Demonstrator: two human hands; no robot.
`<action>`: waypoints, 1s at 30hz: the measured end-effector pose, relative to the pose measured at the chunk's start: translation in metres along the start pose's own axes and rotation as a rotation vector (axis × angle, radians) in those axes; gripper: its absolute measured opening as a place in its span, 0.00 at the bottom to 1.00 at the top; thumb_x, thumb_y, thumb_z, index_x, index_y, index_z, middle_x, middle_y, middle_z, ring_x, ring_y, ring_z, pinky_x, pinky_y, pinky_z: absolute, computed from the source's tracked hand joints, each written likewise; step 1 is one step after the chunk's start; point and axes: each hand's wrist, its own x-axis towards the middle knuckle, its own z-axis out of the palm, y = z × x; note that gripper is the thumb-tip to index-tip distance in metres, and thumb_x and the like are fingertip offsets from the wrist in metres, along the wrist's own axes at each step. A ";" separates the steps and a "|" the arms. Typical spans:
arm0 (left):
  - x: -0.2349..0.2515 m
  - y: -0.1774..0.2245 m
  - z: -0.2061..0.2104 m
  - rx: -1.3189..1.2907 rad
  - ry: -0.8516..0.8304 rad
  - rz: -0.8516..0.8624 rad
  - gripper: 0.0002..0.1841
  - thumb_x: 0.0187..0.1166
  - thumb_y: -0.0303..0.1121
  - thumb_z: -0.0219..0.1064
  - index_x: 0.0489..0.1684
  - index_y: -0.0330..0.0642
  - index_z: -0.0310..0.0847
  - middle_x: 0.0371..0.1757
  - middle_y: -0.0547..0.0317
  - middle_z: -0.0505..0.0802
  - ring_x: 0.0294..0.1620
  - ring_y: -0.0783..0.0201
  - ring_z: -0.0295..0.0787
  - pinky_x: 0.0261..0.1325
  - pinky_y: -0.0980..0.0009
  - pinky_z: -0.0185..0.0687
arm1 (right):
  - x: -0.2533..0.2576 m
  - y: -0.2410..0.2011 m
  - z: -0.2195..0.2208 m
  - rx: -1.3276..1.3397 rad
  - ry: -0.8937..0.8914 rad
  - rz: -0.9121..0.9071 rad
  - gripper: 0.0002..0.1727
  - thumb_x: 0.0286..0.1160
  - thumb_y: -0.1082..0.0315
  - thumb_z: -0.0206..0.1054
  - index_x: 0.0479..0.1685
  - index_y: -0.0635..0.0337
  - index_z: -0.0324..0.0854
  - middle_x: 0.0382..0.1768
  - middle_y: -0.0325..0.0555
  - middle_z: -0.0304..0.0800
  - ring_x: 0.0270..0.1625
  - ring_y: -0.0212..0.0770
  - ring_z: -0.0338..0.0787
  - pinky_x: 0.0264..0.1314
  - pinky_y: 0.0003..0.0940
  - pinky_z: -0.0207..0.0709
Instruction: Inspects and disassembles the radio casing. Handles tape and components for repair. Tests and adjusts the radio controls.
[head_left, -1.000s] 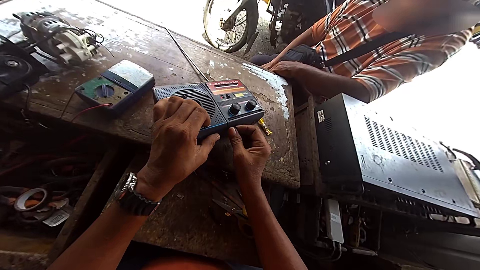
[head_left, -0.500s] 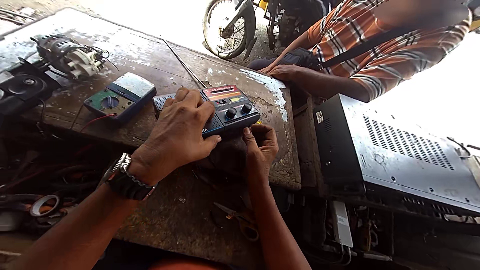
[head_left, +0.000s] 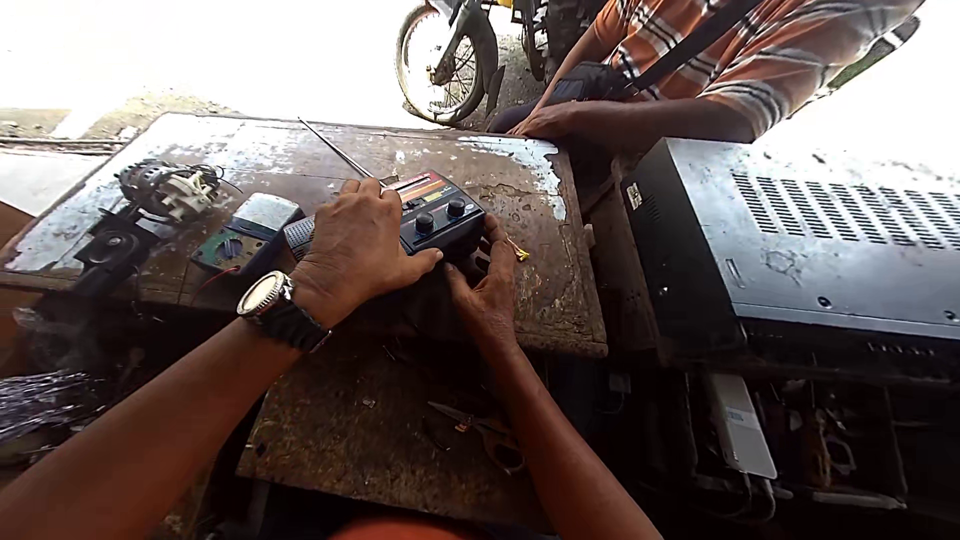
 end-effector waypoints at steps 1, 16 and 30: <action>0.000 0.001 0.001 0.007 0.015 -0.002 0.43 0.57 0.76 0.68 0.36 0.35 0.82 0.45 0.42 0.84 0.55 0.38 0.84 0.40 0.44 0.78 | 0.001 0.000 -0.001 0.000 -0.004 0.003 0.47 0.68 0.63 0.75 0.92 0.54 0.57 0.88 0.50 0.65 0.84 0.47 0.72 0.80 0.47 0.73; -0.005 -0.013 -0.015 -0.051 -0.221 0.147 0.29 0.64 0.53 0.81 0.52 0.40 0.80 0.53 0.49 0.82 0.60 0.45 0.80 0.57 0.50 0.81 | 0.004 0.002 -0.004 -0.033 -0.057 0.061 0.51 0.66 0.59 0.77 0.94 0.56 0.54 0.86 0.55 0.65 0.85 0.53 0.69 0.82 0.53 0.68; -0.010 -0.061 -0.014 -0.257 -0.281 0.377 0.39 0.53 0.49 0.86 0.70 0.52 0.78 0.66 0.55 0.81 0.71 0.50 0.75 0.70 0.50 0.75 | 0.007 -0.003 -0.003 -0.083 -0.105 0.124 0.82 0.37 0.25 0.84 0.99 0.47 0.37 0.94 0.54 0.50 0.91 0.53 0.59 0.87 0.57 0.61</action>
